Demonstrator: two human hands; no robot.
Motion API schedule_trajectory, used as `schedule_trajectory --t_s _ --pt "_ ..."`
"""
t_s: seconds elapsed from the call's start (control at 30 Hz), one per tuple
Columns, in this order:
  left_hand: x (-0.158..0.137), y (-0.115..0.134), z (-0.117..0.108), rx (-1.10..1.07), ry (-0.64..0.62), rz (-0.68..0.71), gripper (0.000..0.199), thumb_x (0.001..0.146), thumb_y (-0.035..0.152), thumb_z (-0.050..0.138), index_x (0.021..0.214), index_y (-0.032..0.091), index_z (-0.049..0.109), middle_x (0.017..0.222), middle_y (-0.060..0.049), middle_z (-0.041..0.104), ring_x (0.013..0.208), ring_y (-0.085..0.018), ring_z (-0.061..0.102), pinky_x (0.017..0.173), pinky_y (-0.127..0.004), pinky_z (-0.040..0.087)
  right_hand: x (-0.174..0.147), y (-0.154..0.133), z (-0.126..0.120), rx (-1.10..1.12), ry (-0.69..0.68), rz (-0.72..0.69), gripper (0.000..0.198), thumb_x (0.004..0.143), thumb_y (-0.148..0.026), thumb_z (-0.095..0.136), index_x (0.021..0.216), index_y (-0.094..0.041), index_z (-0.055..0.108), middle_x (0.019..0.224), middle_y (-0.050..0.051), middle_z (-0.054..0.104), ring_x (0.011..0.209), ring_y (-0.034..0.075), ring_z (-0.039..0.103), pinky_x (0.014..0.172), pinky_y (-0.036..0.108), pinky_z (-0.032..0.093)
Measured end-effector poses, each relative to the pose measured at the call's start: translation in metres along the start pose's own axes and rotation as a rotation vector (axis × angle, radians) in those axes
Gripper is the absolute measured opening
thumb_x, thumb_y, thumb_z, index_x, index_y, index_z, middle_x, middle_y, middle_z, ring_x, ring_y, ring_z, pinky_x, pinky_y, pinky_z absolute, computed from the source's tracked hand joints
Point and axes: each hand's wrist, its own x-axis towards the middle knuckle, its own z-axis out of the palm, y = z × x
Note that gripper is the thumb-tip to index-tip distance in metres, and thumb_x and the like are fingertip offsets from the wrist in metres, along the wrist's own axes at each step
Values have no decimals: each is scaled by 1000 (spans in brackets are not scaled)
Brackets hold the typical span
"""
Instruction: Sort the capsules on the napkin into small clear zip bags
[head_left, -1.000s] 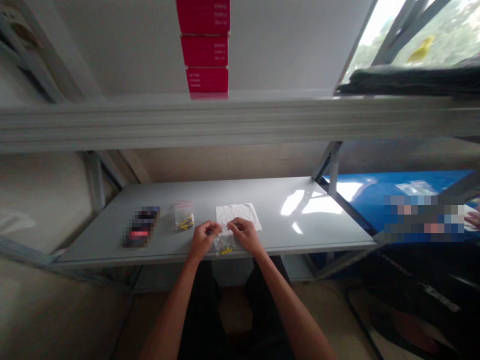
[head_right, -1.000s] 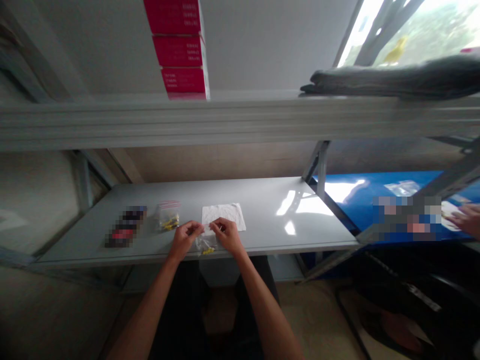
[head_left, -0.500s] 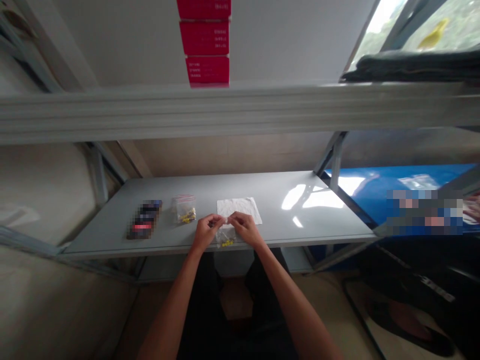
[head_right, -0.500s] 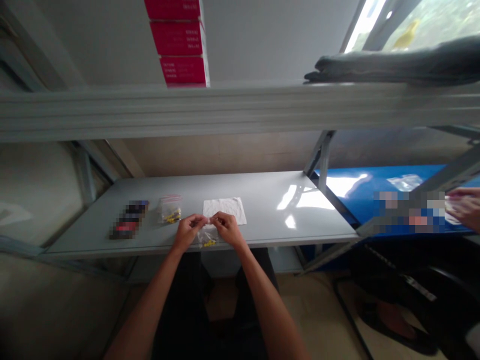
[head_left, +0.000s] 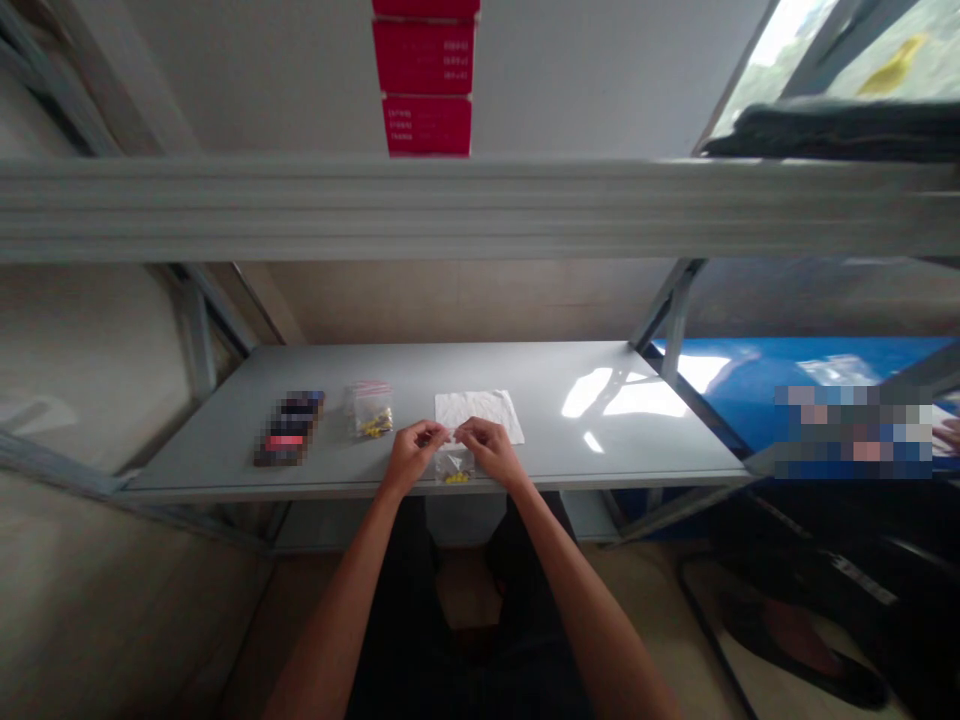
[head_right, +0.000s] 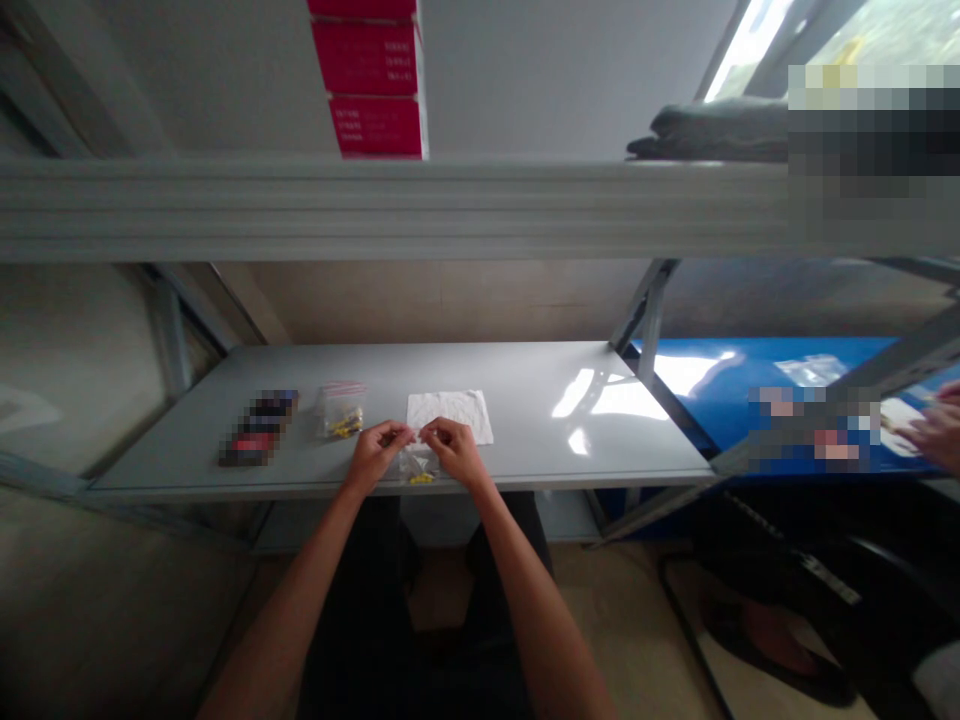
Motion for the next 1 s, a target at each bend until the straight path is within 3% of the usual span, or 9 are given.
schedule_trajectory --t_s 0.33,0.63,1.0 --pt "0 -1 -1 64 18 10 27 81 46 75 78 19 77 77 -4 77 75 -20 69 73 -28 51 1 0 4 -6 -21 -7 34 93 -49 61 90 -18 74 79 4 71 67 15 60 61 25 43" --pt "0 0 3 166 116 82 30 84 45 69 69 19 72 69 -2 73 68 -18 65 70 -28 49 0 -2 4 -3 86 1 34 91 -46 64 80 -17 78 75 5 73 67 18 61 64 27 43" --pt "-1 1 6 103 165 33 30 80 48 72 82 18 77 74 -3 75 73 -20 68 75 -29 51 3 -4 4 -1 101 44 42 90 -51 59 84 -16 81 73 4 73 66 18 61 64 27 43"
